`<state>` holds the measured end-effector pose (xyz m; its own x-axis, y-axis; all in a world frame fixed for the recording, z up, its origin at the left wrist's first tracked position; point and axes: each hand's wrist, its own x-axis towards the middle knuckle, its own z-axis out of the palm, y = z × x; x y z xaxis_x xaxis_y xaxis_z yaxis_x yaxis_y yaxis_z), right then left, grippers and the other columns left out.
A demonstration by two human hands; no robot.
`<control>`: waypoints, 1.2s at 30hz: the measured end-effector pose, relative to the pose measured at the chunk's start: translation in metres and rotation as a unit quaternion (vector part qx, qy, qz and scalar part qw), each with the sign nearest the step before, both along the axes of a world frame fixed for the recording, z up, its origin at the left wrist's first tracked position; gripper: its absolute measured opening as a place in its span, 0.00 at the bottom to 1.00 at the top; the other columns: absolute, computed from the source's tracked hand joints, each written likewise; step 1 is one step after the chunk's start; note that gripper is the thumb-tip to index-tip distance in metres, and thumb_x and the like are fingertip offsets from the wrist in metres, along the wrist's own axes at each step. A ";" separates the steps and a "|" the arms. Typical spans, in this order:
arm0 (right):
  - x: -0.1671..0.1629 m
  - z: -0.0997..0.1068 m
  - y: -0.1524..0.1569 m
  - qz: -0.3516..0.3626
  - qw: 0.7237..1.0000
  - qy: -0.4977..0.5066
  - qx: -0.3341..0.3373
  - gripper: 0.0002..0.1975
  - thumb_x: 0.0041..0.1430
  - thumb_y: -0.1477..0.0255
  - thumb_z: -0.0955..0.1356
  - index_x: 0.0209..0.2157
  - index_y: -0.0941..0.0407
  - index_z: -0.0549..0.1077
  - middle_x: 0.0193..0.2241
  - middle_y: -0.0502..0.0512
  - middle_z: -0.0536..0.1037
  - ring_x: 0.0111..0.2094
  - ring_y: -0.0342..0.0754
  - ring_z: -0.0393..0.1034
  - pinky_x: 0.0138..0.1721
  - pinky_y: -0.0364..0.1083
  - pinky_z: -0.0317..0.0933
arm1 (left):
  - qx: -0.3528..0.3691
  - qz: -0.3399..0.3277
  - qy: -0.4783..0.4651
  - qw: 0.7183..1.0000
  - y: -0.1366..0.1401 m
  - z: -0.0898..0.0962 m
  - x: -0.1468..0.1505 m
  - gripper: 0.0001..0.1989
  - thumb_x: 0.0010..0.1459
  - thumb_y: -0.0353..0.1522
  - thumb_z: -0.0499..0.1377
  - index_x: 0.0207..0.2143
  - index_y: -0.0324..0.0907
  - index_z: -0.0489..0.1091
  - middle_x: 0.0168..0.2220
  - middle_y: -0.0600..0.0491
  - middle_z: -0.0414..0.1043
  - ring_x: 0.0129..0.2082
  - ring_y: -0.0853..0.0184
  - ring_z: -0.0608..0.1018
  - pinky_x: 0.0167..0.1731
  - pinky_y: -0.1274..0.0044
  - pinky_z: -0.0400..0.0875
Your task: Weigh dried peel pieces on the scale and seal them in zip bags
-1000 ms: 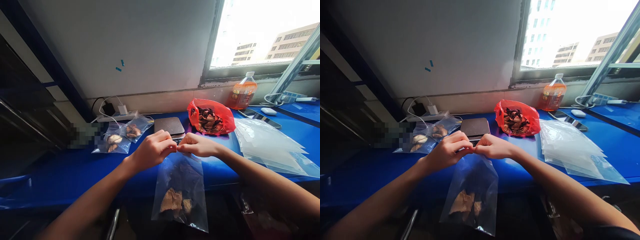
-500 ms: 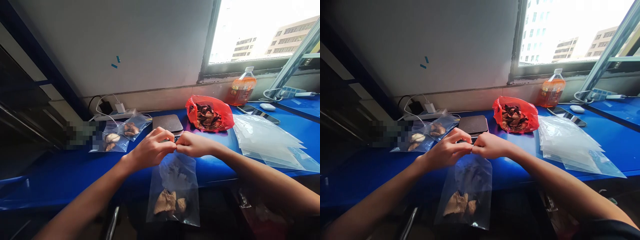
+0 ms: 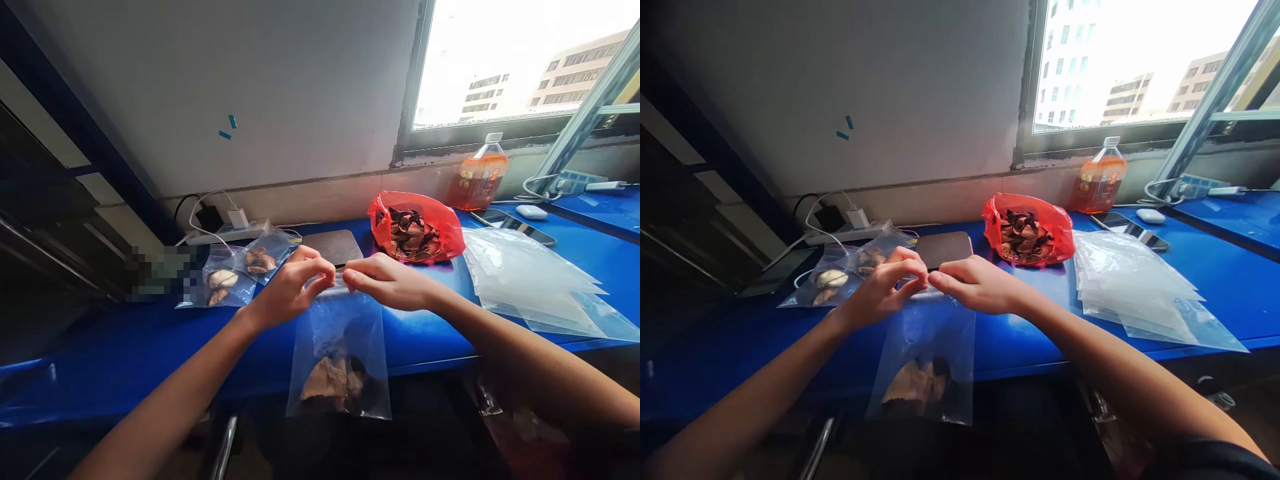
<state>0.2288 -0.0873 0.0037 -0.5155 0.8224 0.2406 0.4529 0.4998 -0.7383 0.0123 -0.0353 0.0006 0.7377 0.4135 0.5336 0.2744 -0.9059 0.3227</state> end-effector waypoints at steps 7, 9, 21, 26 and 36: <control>0.006 -0.002 0.007 -0.132 0.986 0.100 -0.008 0.34 0.62 0.45 0.56 0.16 0.58 0.65 0.16 0.50 0.63 0.20 0.41 0.57 0.25 0.43 0.51 | -0.141 0.026 -0.033 0.989 0.016 0.012 -0.011 0.09 0.58 0.38 0.61 0.31 0.41 0.70 0.34 0.52 0.69 0.36 0.67 0.73 0.38 0.75 0.70; 0.010 0.003 0.012 -0.163 0.976 0.145 0.009 0.33 0.62 0.46 0.57 0.17 0.58 0.66 0.17 0.51 0.64 0.21 0.41 0.58 0.25 0.43 0.52 | -0.190 0.018 -0.070 0.979 0.020 0.016 -0.017 0.09 0.57 0.38 0.62 0.33 0.41 0.69 0.33 0.52 0.69 0.33 0.68 0.73 0.36 0.75 0.70; -0.003 -0.041 -0.067 -0.203 0.914 0.311 -0.164 0.21 0.58 0.54 0.68 0.46 0.54 0.70 0.32 0.53 0.73 0.31 0.45 0.70 0.27 0.43 0.64 | -0.225 -0.013 -0.416 0.881 0.008 0.059 0.001 0.11 0.48 0.33 0.69 0.36 0.45 0.76 0.25 0.57 0.74 0.28 0.72 0.76 0.32 0.80 0.72; -0.012 -0.043 -0.062 -0.156 0.816 0.526 -0.181 0.30 0.52 0.54 0.72 0.53 0.50 0.64 0.47 0.59 0.73 0.46 0.55 0.72 0.31 0.46 0.71 | -0.227 -0.105 -0.451 0.857 -0.012 0.072 0.030 0.11 0.51 0.34 0.68 0.37 0.47 0.74 0.28 0.59 0.77 0.32 0.72 0.78 0.35 0.81 0.73; -0.030 -0.062 -0.044 -0.236 0.795 0.556 -0.059 0.16 0.54 0.59 0.72 0.41 0.53 0.74 0.38 0.53 0.78 0.39 0.47 0.72 0.41 0.46 0.65 | -0.229 -0.061 -0.335 0.912 0.010 0.025 0.020 0.10 0.57 0.35 0.63 0.42 0.45 0.71 0.32 0.55 0.78 0.38 0.65 0.80 0.42 0.72 0.72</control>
<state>0.1989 -0.1310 -0.0584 0.3345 0.9119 0.2378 -0.3968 0.3652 -0.8422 0.0325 -0.0254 0.0256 0.3642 0.6440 0.6727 -0.2171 -0.6438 0.7338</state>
